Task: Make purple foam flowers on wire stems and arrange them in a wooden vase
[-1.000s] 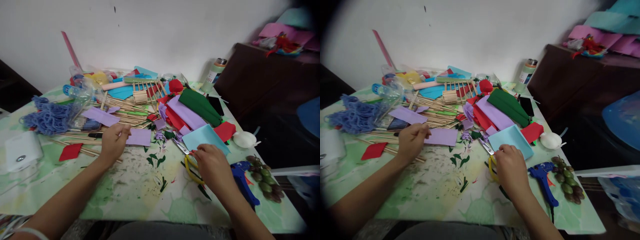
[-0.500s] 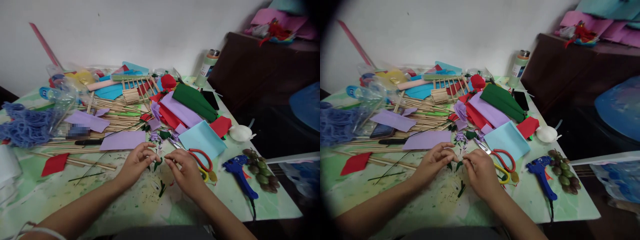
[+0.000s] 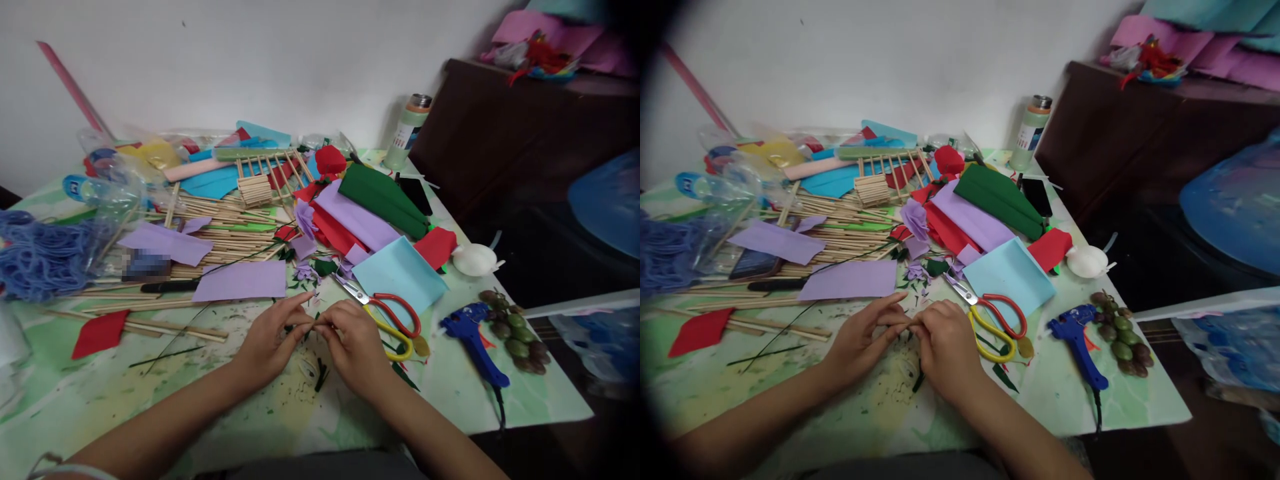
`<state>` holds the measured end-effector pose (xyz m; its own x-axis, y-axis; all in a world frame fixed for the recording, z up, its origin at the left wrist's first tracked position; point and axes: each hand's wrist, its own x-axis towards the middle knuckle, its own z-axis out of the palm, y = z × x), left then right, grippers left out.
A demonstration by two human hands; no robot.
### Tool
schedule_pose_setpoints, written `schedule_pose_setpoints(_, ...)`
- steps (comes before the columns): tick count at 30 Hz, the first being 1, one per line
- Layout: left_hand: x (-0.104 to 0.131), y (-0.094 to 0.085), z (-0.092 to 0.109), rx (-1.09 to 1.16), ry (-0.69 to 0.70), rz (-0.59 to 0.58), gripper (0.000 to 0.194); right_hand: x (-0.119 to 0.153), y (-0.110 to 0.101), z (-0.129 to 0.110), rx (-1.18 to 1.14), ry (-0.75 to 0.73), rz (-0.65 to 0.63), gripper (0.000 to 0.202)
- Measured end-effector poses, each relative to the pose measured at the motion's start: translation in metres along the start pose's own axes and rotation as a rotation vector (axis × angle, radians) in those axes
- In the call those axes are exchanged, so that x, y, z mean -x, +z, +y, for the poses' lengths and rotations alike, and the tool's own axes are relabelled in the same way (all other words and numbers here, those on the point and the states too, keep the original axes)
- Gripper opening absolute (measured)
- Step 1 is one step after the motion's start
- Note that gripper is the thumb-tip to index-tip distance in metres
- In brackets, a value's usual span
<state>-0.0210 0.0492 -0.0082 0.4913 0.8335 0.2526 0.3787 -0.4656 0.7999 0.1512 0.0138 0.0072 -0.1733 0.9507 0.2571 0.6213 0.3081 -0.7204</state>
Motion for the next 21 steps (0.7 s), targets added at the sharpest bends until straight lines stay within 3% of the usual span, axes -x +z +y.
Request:
schedule_pose_setpoints(5,0.002,0.000,-0.006,-0.039,0.025,0.037,0.043,0.000,0.000,-0.005,0.037,0.044,-0.114,0.012)
schedule_pose_setpoints(11,-0.005,-0.007,-0.015,0.115,-0.183,0.251,0.045,0.011,-0.013,-0.008,-0.061,-0.048,-0.001,0.020)
schedule_pose_setpoints(15,-0.005,-0.008,-0.022,0.062,-0.189,0.271,0.045,0.017,-0.019,-0.009,0.024,-0.114,0.001,0.027)
schedule_pose_setpoints(18,-0.004,-0.009,-0.025,-0.024,-0.130,0.237,0.047,0.026,-0.035,0.003,0.160,-0.067,0.132,0.018)
schedule_pose_setpoints(21,-0.006,-0.013,-0.024,-0.106,-0.006,0.189,0.045,0.045,-0.066,0.032,0.440,0.122,0.299,0.014)
